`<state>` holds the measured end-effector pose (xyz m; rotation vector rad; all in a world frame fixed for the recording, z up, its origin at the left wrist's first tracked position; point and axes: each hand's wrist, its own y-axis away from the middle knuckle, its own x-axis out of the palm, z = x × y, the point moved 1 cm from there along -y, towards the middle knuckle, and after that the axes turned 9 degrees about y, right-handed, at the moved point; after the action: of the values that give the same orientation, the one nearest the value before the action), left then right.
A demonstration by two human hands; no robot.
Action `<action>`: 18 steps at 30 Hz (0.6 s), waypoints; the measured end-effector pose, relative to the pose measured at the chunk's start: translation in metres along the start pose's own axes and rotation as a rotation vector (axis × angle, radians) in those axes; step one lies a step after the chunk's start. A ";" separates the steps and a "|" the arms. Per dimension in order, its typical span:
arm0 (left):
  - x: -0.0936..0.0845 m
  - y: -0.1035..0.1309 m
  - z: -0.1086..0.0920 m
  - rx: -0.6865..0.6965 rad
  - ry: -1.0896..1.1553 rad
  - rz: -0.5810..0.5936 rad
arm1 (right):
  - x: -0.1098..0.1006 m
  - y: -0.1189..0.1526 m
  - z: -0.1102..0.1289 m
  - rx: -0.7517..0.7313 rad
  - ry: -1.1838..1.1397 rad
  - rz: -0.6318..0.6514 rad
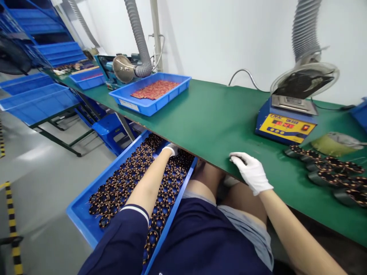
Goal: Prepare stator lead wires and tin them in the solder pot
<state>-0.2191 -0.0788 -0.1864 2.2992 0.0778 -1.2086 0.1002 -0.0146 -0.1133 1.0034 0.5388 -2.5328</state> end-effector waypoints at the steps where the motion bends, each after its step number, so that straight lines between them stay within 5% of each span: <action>1: 0.000 0.000 -0.002 -0.002 0.007 -0.005 | 0.000 0.001 0.001 -0.010 0.013 -0.004; 10: -0.016 0.028 -0.003 0.033 0.190 -0.194 | -0.007 0.002 0.007 -0.099 0.041 -0.042; 18: -0.009 0.041 0.013 0.049 0.690 -0.450 | -0.016 -0.001 0.013 -0.131 0.021 -0.049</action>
<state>-0.2225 -0.1186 -0.1671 2.7247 0.8539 -0.5385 0.1031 -0.0166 -0.0931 0.9810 0.7341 -2.4949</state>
